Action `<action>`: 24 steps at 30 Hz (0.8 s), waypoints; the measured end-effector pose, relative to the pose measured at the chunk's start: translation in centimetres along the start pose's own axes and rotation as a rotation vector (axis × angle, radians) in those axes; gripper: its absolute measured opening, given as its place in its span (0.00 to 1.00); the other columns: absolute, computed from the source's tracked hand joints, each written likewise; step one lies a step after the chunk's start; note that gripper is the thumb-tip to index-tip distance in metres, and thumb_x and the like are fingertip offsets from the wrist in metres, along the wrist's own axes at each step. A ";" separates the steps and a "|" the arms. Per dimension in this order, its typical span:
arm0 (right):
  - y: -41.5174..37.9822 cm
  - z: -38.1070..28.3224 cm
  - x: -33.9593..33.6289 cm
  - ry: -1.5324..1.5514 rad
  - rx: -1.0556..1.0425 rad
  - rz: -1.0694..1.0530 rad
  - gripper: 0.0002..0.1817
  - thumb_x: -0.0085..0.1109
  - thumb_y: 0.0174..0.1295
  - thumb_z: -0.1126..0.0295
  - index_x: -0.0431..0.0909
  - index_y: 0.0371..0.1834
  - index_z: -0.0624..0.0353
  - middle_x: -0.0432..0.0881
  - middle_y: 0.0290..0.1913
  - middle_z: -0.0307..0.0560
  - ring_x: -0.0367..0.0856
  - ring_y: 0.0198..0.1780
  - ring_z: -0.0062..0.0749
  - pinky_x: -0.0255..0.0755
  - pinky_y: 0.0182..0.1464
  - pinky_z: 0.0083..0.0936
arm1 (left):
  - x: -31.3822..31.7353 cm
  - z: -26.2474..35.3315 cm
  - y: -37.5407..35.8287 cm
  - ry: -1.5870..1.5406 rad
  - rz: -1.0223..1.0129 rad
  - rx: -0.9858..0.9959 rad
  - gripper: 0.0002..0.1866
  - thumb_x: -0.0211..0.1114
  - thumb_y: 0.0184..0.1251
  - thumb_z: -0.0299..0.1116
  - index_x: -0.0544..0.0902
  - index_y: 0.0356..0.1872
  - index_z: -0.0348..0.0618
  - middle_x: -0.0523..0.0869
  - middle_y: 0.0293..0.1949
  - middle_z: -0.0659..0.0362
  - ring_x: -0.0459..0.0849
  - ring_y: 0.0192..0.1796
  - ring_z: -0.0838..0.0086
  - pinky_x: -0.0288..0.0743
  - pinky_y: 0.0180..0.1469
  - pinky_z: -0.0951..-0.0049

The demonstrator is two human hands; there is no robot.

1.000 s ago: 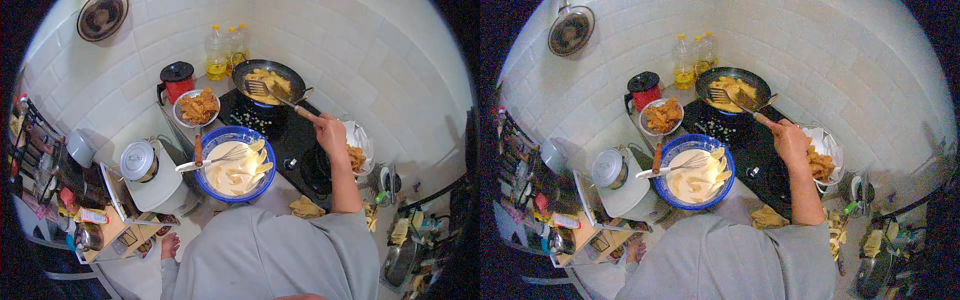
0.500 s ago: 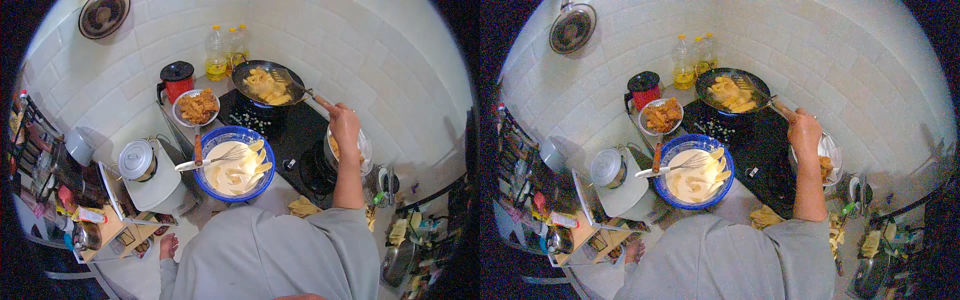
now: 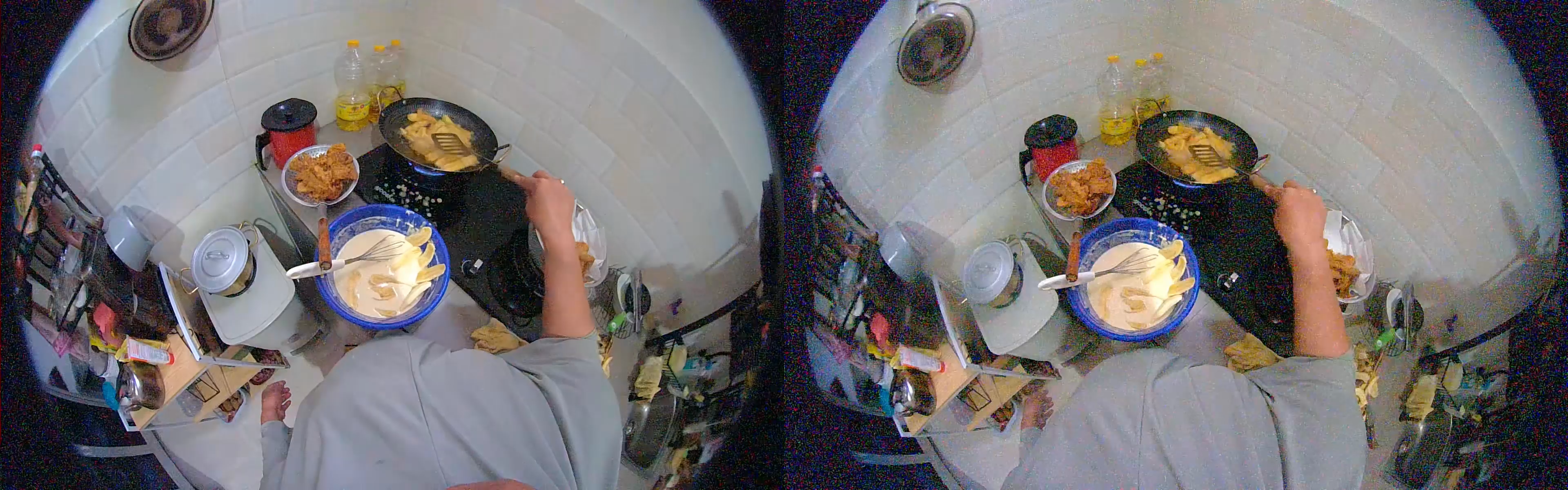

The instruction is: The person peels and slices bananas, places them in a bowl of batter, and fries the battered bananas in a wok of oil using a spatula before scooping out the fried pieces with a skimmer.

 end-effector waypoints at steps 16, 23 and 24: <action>2.4 -2.9 3.2 0.166 0.005 0.212 0.20 0.51 0.54 0.75 0.81 0.44 0.35 0.78 0.28 0.44 0.80 0.31 0.43 0.75 0.33 0.37 | 0.5 0.3 -0.2 -0.027 -0.024 0.011 0.12 0.61 0.59 0.40 0.76 0.44 0.51 0.78 0.29 0.64 0.76 0.30 0.77 0.70 0.32 0.71; 2.5 -4.7 4.9 0.135 -0.060 0.137 0.25 0.50 0.53 0.76 0.78 0.49 0.27 0.77 0.27 0.46 0.80 0.30 0.44 0.75 0.32 0.38 | 0.2 0.2 -0.4 -0.044 -0.026 -0.038 0.12 0.60 0.59 0.39 0.76 0.43 0.51 0.77 0.31 0.63 0.75 0.32 0.75 0.70 0.37 0.67; 2.6 -4.4 5.6 0.135 -0.060 0.137 0.25 0.50 0.53 0.76 0.78 0.49 0.27 0.77 0.27 0.46 0.80 0.30 0.44 0.75 0.32 0.38 | 0.1 0.1 -0.4 -0.039 -0.017 -0.045 0.12 0.60 0.59 0.39 0.76 0.43 0.51 0.77 0.31 0.63 0.75 0.33 0.74 0.70 0.38 0.66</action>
Point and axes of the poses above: each hand's wrist, its own y-axis towards the middle knuckle, its own x-axis out of the palm, z = x × y, the point moved 2 cm from there along y, towards the middle knuckle
